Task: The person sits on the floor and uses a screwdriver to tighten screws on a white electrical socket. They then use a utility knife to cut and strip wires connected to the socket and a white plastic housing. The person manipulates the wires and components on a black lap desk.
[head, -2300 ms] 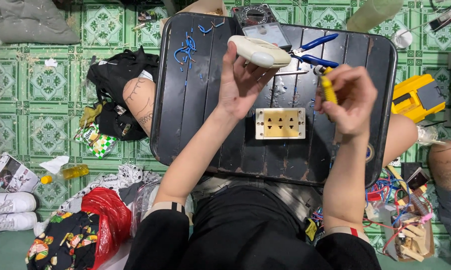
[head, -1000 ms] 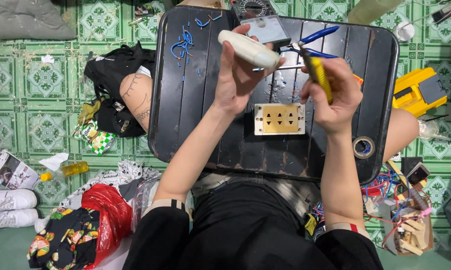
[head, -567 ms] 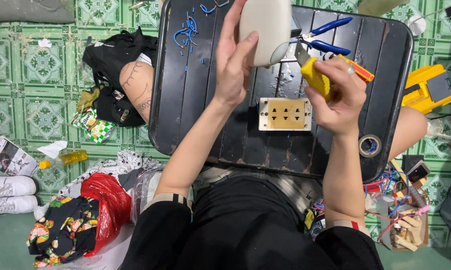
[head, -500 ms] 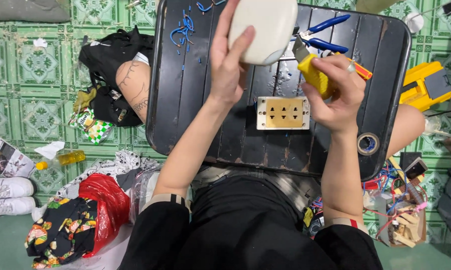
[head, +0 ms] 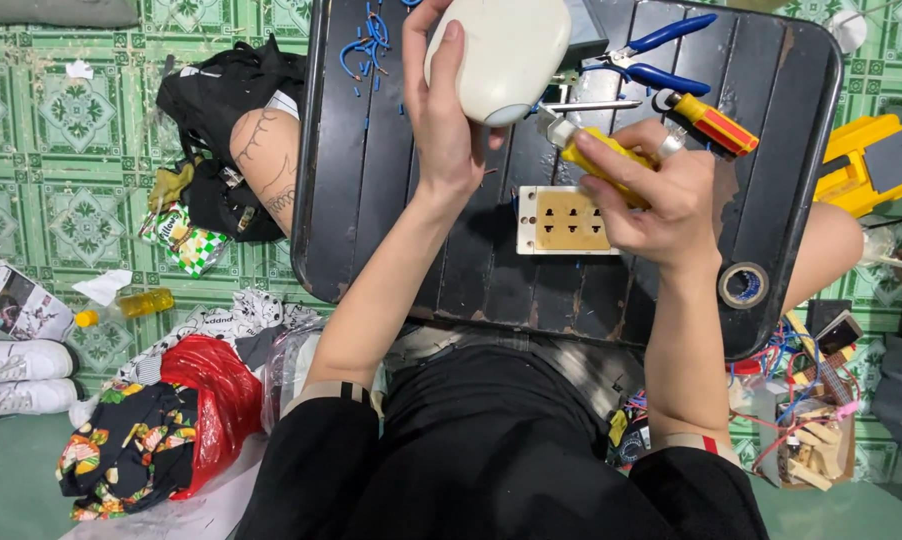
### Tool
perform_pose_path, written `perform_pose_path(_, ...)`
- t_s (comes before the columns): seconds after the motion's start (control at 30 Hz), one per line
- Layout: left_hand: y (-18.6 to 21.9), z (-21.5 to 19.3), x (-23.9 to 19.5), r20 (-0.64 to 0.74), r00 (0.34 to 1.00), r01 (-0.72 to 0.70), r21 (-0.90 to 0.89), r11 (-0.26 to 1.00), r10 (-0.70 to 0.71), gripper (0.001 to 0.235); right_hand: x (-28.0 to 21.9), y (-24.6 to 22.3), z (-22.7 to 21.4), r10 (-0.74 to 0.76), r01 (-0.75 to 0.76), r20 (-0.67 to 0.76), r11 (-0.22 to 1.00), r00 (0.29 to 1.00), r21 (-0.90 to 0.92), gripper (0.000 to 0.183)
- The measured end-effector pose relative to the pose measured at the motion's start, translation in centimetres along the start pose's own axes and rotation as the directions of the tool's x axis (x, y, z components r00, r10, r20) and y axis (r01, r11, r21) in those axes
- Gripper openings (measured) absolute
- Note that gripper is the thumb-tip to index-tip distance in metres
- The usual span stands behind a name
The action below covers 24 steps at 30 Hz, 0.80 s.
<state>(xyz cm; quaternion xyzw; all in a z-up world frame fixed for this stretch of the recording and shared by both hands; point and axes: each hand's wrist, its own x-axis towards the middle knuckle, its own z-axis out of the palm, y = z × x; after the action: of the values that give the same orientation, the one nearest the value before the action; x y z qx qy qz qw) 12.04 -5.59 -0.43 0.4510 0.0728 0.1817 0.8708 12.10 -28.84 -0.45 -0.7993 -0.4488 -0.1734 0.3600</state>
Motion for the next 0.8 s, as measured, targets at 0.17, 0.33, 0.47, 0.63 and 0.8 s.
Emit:
perform_pose_path(0.17, 0.4, 0.7, -0.3, -0.065, 0.997, 0.03, 0.016, 0.999, -0.029, 0.047, 0.1, -0.3, -0.1, 0.008, -0.006, 0.027, 0.996, 1.0, -0.089, 0.035)
perform_pose_path(0.33, 0.6, 0.5, -0.2, -0.076, 0.996, 0.053, 0.029, 0.998, -0.051, 0.046, 0.1, -0.4, 0.1, 0.022, -0.018, 0.035, 0.993, 0.999, -0.115, 0.036)
perform_pose_path(0.47, 0.7, 0.7, -0.2, -0.076, 0.997, 0.028, 0.035, 0.999, -0.026, 0.042, 0.4, -0.6, 0.1, 0.031, -0.028, 0.031, 0.996, 0.999, -0.086, 0.035)
perform_pose_path(0.63, 1.1, 0.9, -0.3, -0.108, 0.994, -0.013, 0.106, 0.994, 0.025, 0.037, 0.3, -0.5, 0.1, 0.029, -0.024, 0.04, 0.994, 0.999, -0.105, 0.035)
perform_pose_path(0.8, 0.7, 0.5, -0.3, -0.105, 0.992, -0.053, 0.119, 0.991, 0.066, 0.037, 0.3, -0.6, 0.2, 0.037, -0.035, 0.029, 0.996, 0.999, -0.077, 0.034)
